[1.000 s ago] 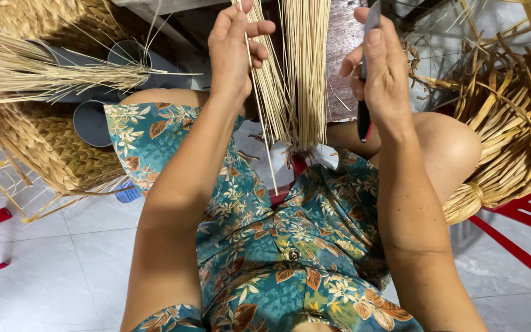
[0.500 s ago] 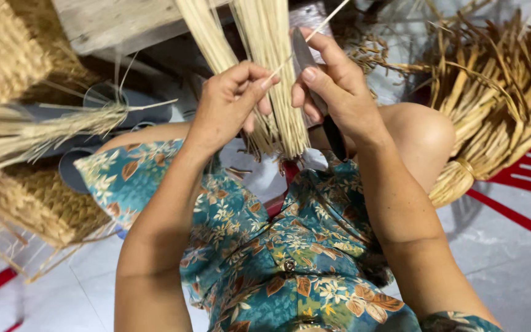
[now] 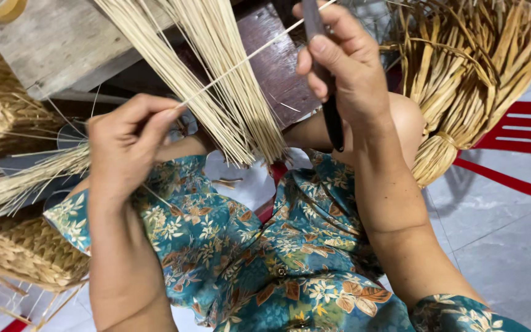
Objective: The person sits on a red plastic chair holding a large bundle of thin bamboo sticks on their lap. They take individual sticks, hold a small knife, and shave or trim the ends of each stick, adding finished sticks to the bundle between cuts.
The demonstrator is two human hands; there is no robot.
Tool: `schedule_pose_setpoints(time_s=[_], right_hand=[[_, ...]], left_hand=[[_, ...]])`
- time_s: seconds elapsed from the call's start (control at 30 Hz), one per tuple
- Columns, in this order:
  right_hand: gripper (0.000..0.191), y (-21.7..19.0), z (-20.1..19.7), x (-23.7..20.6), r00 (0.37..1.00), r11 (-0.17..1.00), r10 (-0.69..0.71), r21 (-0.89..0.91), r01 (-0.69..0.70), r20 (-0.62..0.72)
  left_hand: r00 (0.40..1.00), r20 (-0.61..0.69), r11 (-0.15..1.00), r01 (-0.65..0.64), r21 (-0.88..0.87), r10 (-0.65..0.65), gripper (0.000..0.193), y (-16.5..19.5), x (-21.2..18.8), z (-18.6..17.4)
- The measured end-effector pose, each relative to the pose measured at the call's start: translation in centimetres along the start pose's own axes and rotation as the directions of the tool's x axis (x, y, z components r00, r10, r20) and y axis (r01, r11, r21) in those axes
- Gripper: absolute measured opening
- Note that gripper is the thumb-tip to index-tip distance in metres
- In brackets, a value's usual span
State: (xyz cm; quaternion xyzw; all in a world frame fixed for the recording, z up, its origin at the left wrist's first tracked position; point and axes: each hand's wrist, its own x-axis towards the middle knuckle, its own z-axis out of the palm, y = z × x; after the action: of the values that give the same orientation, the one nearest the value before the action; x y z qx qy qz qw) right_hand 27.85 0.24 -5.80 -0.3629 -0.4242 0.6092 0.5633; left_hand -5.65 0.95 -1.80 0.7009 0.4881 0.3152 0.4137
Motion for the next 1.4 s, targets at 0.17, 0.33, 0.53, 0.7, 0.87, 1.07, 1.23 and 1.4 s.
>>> schedule_pose_setpoints(time_s=[0.17,0.33,0.53,0.7,0.87,1.07,1.23,1.4], right_hand=[[0.026,-0.4,-3.5,-0.8,0.986,0.995,-0.048,0.076,0.061,-0.158],[0.015,-0.3,-10.6,-1.7,0.955,0.988,-0.132,0.044,0.149,-0.266],[0.027,-3.8,-16.0,-3.5,0.857,0.966,-0.174,0.084,0.244,-0.484],[0.037,-2.2,-9.0,-1.9,0.951,0.984,-0.162,-0.116,0.136,-0.265],[0.053,1.3,0.7,-1.0,0.967,0.953,0.253,-0.176,-0.247,0.012],[0.031,1.7,2.8,-0.7,0.980,0.981,0.184,-0.079,-0.178,0.077],[0.029,0.9,0.2,-0.4,0.993,0.993,0.115,0.001,-0.115,-0.008],[0.029,-0.2,-3.0,-0.9,0.994,0.998,0.036,0.057,-0.030,-0.107]], left_hand=[[0.996,0.042,0.997,0.076,0.006,-0.076,0.007,-1.0,-0.1,-2.5],[0.991,0.063,0.993,0.120,0.005,-0.120,0.008,-2.5,-0.5,-3.4],[0.990,-0.059,0.990,0.120,-0.076,-0.125,0.009,-4.0,-0.3,-3.5],[0.997,-0.069,0.976,0.003,-0.219,-0.018,0.010,-4.0,1.9,2.3],[0.999,0.021,0.986,-0.024,-0.166,0.028,0.012,-2.1,2.6,6.1],[0.998,0.051,0.996,-0.034,-0.087,0.039,0.011,-1.0,1.8,6.0],[0.999,0.039,0.999,0.022,-0.038,-0.020,0.009,-1.4,0.9,4.2],[0.999,0.037,0.999,-0.019,-0.031,0.020,0.007,-1.7,0.3,2.1]])
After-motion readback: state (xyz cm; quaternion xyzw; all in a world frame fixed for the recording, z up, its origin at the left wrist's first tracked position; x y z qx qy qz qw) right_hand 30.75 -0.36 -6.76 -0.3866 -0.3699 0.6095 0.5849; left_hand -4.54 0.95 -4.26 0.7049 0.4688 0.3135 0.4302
